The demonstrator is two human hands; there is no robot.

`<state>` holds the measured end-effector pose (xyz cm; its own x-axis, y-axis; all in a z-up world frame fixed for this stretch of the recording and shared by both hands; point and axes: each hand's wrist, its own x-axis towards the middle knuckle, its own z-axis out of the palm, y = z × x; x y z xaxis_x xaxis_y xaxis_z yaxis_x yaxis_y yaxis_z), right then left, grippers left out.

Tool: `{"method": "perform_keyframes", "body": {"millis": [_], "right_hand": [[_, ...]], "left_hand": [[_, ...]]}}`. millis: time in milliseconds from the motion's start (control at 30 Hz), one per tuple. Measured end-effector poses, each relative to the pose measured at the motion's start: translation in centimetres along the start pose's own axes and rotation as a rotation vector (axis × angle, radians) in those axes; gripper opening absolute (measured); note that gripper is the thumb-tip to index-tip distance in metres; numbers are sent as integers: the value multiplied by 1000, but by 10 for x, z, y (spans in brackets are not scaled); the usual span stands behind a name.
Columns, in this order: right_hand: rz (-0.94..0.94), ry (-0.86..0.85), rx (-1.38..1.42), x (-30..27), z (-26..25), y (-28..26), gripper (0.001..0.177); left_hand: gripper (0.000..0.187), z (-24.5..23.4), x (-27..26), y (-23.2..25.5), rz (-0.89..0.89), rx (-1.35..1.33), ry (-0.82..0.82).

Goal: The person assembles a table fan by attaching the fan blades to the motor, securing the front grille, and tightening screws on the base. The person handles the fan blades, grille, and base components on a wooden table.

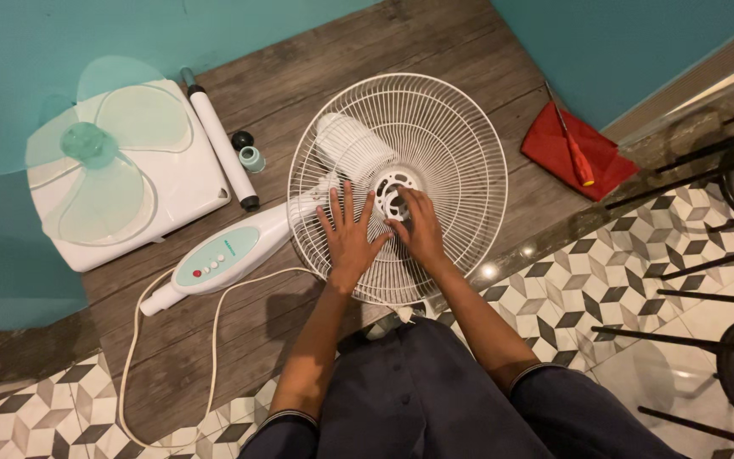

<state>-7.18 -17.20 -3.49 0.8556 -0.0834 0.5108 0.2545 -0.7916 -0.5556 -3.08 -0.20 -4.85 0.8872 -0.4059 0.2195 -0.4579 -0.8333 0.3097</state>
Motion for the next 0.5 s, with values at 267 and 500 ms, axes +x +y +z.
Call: {"method": "perform_keyframes", "body": {"millis": [267, 500], "right_hand": [[91, -19, 17, 17, -2, 18, 72], [114, -43, 5, 37, -8, 33, 73]], "left_hand": [[106, 8, 13, 13, -68, 17, 11], [107, 17, 34, 21, -50, 50, 77]]}}
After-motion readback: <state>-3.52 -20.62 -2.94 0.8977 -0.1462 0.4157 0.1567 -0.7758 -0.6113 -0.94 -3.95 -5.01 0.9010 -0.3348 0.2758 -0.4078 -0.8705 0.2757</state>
